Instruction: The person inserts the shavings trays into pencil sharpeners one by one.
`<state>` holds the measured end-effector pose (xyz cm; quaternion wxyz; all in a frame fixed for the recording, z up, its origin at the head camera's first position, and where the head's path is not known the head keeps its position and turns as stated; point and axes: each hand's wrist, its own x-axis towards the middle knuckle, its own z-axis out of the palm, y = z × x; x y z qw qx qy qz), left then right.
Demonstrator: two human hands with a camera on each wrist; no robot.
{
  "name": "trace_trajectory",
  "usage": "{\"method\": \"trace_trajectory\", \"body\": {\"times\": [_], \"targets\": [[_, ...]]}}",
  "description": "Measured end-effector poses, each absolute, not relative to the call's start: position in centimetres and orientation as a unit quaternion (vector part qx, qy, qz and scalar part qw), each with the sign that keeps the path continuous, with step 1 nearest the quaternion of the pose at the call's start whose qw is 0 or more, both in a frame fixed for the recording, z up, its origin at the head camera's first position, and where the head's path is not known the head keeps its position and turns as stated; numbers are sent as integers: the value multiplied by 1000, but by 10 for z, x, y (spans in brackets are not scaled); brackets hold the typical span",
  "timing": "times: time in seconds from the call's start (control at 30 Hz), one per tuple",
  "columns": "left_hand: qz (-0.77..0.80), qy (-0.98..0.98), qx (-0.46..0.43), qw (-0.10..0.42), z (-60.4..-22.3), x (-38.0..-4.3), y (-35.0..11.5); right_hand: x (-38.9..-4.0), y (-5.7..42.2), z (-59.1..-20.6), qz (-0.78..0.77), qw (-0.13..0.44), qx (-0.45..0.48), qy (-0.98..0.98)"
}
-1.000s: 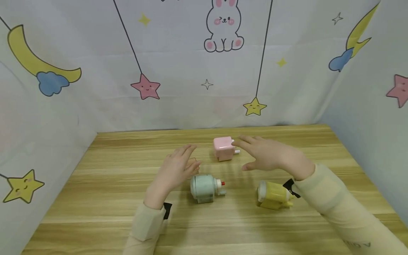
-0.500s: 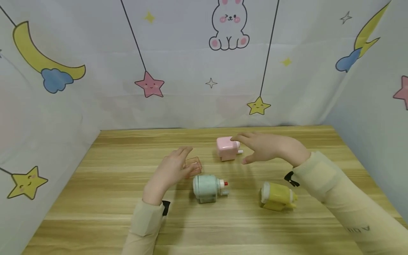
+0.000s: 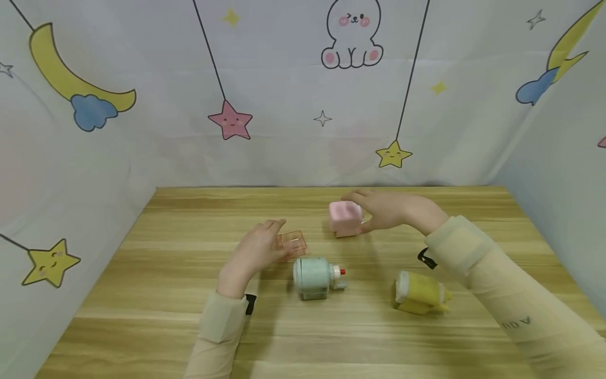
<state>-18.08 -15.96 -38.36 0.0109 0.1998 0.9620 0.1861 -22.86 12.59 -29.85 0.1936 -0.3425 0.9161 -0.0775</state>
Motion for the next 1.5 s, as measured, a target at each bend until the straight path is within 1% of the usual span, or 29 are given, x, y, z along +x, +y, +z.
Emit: {"method": "trace_trajectory", "body": {"times": [0.13, 0.4, 0.57, 0.77, 1.1, 1.5], "targets": [[185, 964, 189, 24, -385, -183, -157, -237, 125, -306, -81, 193, -337, 918], [165, 968, 188, 25, -390, -185, -155, -250, 119, -320, -78, 178, -342, 919], [160, 968, 191, 27, -393, -186, -155, -253, 115, -325, -82, 188, -334, 920], [170, 967, 189, 28, -397, -190, -155, -260, 110, -331, -71, 191, -346, 916], [191, 965, 175, 35, -401, -192, -155, -269, 103, -340, -64, 216, -335, 915], [196, 964, 172, 41, -397, -192, -157, -279, 97, -351, -59, 195, -339, 918]]}}
